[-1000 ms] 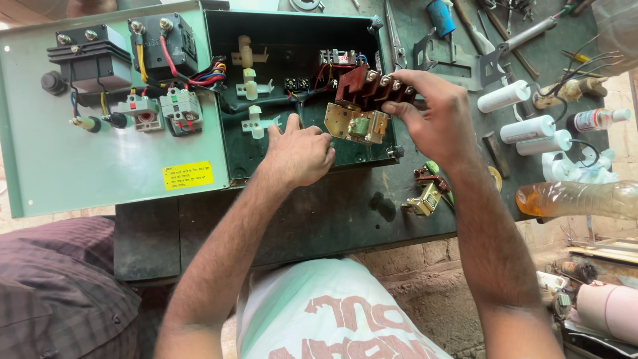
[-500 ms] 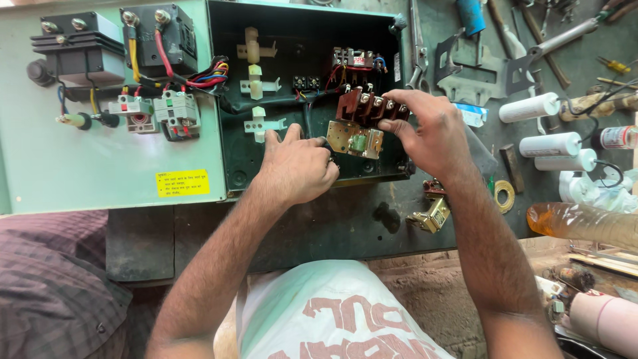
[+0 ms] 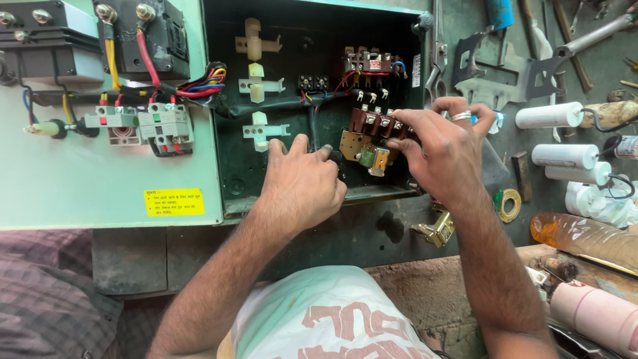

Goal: The person cleans electrical components with a toothbrush and liquid, then uses a screwdriver to tighten screws on a contactor inside an open electrical box. The person handles multiple small components and tools on a cluttered workbench.

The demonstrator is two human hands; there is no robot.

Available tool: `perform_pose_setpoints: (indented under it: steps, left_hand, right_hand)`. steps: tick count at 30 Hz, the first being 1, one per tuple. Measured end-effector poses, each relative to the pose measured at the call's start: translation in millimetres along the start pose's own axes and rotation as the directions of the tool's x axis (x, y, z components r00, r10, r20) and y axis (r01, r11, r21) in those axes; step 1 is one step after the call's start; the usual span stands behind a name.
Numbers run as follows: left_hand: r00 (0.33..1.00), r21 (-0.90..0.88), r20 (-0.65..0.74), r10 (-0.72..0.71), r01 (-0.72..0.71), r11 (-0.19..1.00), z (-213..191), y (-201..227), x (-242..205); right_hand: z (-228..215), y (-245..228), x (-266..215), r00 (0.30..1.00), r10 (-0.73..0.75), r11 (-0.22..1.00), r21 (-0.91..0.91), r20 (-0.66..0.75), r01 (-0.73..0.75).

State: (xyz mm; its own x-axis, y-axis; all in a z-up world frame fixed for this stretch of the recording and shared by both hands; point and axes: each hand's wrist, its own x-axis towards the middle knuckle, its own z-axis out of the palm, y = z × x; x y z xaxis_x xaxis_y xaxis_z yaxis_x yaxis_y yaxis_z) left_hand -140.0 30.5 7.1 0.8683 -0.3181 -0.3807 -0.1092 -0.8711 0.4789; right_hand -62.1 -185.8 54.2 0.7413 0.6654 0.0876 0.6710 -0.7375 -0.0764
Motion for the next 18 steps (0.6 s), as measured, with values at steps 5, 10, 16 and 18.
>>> perform_pose_setpoints:
  steps: [5, 10, 16, 18]
  left_hand:
    - [0.999, -0.020, -0.049, 0.011, -0.012, 1.000, -1.3, -0.5, -0.8]
    - [0.997, -0.038, -0.069, 0.019, -0.022, 0.999, -3.5, -1.3, -0.6]
    - [0.993, -0.043, -0.111, 0.028, -0.033, 0.999, -1.9, -1.9, 0.3]
    - [0.991, -0.037, -0.127, 0.033, -0.037, 0.999, -1.8, -1.8, 0.7]
  right_hand:
    - [2.4, -0.2, 5.0, 1.000, 0.025, 1.000, -0.016, 0.017, -0.025]
    - [9.6, -2.1, 13.5, 0.997, 0.047, 0.998, 0.049, 0.054, -0.050]
    - [13.6, -0.7, 20.5, 0.996, 0.044, 0.997, 0.065, 0.081, -0.049]
    - [14.1, 0.4, 21.2, 0.996, 0.033, 0.997, 0.063, 0.080, -0.038]
